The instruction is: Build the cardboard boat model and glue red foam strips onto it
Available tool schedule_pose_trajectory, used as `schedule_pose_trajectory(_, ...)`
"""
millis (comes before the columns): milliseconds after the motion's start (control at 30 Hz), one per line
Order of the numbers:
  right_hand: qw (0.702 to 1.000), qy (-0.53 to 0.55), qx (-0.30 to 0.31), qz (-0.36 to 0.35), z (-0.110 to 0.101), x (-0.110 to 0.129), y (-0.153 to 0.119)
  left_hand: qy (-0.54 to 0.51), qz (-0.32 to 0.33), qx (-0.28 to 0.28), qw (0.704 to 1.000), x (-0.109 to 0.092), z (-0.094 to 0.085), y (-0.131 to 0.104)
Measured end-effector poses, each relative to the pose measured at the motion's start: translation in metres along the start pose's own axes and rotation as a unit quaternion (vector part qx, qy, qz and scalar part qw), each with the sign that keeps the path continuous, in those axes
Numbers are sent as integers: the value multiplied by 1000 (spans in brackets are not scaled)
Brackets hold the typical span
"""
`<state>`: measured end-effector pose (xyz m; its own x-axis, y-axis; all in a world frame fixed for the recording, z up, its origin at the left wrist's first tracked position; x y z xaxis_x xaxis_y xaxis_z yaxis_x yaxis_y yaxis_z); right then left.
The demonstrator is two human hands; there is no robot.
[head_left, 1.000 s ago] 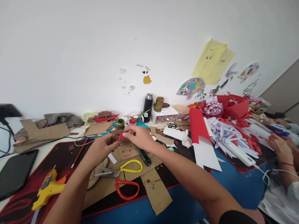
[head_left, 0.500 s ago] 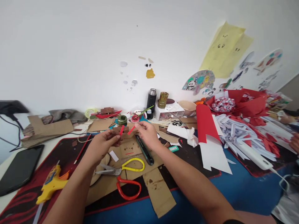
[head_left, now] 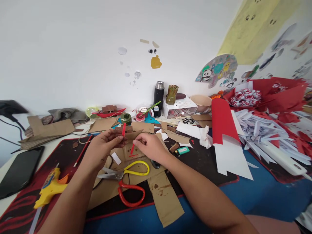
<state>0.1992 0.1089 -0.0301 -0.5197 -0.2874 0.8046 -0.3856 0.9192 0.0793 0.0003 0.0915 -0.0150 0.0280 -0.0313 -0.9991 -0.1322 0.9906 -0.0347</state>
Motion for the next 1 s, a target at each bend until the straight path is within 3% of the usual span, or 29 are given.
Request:
schedule_pose_trajectory(300, 993, -113, 31, -23, 3, 4, 0, 3, 1, -2, 1000, 2, 0, 0)
schedule_pose_trajectory(633, 988, -144, 33, -36, 6, 4, -2, 13, 2, 3, 1000, 0, -1, -1)
schedule_pose_trajectory(767, 991, -128, 29, -30, 5, 3, -1, 12, -2, 4, 1000, 1, -1, 0)
schedule_pose_trajectory(1000, 1000, 1, 20, -8, 2, -2, 2, 41, 0, 14, 999, -1, 3, 0)
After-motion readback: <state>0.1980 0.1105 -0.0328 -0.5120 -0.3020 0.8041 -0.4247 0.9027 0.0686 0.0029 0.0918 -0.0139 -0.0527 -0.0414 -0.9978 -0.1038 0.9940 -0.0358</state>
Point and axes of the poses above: each hand's wrist, its own y-axis towards the middle knuckle, its own z-axis out of the palm, x = y × z, the point moved 7 cm from there along y, towards the middle knuckle, and after that the axes turned 4 degrees about -y, right-handed, at the moved point
